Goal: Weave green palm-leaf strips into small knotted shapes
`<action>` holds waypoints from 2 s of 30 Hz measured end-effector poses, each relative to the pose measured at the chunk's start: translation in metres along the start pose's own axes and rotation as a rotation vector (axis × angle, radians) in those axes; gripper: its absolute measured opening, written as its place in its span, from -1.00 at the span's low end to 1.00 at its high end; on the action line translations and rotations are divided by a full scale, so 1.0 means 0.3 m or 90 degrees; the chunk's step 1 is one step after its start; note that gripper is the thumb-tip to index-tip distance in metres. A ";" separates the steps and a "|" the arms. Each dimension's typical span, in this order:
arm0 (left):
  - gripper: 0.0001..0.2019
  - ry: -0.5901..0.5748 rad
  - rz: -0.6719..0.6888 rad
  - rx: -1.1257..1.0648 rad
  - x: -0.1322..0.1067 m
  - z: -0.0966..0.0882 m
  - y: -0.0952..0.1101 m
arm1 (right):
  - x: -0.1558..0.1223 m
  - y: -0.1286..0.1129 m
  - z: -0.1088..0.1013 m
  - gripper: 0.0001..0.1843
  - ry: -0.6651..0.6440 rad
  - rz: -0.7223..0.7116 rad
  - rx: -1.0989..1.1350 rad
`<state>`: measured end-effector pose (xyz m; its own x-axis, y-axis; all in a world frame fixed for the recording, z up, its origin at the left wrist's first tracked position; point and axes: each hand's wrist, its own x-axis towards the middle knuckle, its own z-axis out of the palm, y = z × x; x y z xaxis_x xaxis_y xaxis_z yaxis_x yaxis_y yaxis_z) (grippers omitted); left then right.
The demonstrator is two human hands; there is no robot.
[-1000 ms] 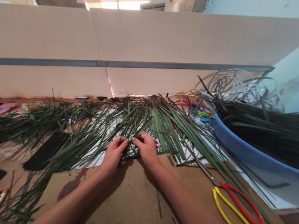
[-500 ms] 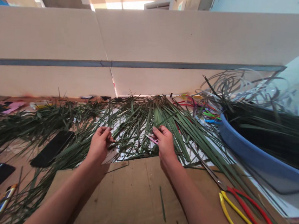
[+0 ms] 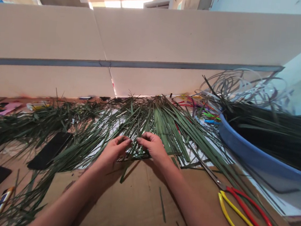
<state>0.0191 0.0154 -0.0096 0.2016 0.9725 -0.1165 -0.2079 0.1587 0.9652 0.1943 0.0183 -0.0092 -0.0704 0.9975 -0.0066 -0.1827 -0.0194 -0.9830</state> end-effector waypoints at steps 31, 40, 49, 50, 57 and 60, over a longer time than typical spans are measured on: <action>-0.82 0.100 0.288 0.463 -0.039 0.022 -0.029 | 0.008 0.078 0.039 -0.85 0.037 -0.063 -0.094; -0.85 0.074 0.209 0.386 -0.028 0.019 -0.031 | -0.008 0.070 0.048 -0.84 0.099 -0.137 -0.159; -0.83 0.088 0.198 0.388 -0.015 0.010 -0.030 | 0.000 0.067 0.042 -0.86 0.060 -0.111 -0.116; -0.84 0.088 0.202 0.390 -0.014 0.010 -0.031 | 0.002 0.071 0.041 -0.86 0.065 -0.108 -0.116; -0.84 0.069 0.214 0.452 -0.018 0.002 -0.024 | 0.013 0.096 0.038 -0.84 0.026 -0.086 -0.117; -0.83 0.077 0.220 0.452 -0.020 0.004 -0.029 | 0.014 0.100 0.041 -0.82 0.030 -0.083 -0.111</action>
<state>0.0209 0.0080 -0.0171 0.1230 0.9651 0.2311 0.4277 -0.2617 0.8652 0.1766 0.0210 -0.0365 -0.0115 0.9930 0.1176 -0.0144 0.1174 -0.9930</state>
